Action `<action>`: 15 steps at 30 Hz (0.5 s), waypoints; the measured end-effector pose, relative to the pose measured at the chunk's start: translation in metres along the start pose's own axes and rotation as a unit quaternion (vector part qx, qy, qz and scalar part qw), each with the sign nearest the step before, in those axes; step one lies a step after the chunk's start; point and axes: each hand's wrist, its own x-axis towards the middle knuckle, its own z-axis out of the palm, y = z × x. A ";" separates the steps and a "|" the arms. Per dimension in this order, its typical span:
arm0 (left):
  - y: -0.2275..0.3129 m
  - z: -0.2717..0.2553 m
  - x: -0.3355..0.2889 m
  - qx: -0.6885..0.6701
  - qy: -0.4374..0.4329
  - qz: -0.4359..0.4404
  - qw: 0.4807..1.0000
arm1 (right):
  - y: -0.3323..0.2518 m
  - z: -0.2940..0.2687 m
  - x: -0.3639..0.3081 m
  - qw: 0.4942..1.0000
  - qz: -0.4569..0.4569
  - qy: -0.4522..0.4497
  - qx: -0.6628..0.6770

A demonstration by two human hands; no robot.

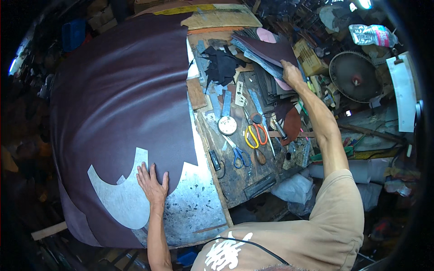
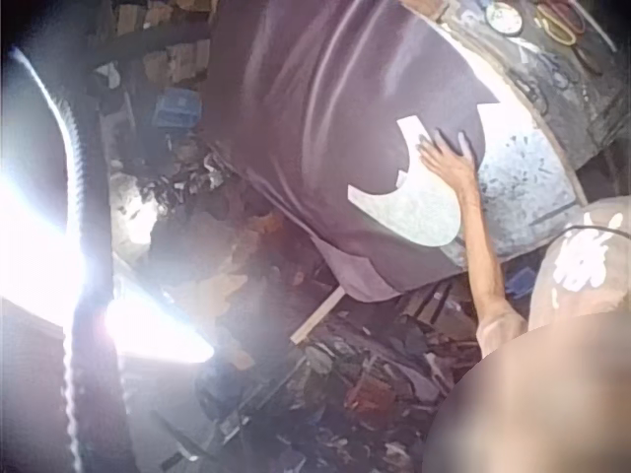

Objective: Cutting shoe components from a large sheet of leather using a metal template and a hand-held knife.

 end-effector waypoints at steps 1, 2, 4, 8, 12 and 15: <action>-0.001 0.000 0.000 0.001 0.006 0.005 1.000 | 0.004 -0.011 0.010 0.998 -0.024 0.063 -0.010; -0.001 0.003 0.001 0.000 0.009 0.015 1.000 | 0.008 -0.031 0.019 0.994 -0.056 0.097 -0.016; -0.002 0.000 -0.001 -0.011 0.013 0.012 1.000 | 0.004 -0.075 0.047 0.989 -0.089 0.115 -0.039; -0.009 -0.005 -0.014 -0.009 0.004 0.002 1.000 | -0.063 -0.180 0.068 0.973 -0.154 0.120 -0.121; -0.013 -0.002 -0.021 -0.046 0.007 0.003 0.999 | -0.135 -0.273 0.039 0.954 -0.231 0.090 -0.167; -0.026 -0.018 -0.003 -0.247 0.006 -0.044 0.968 | -0.190 -0.328 -0.005 0.962 -0.261 -0.014 -0.077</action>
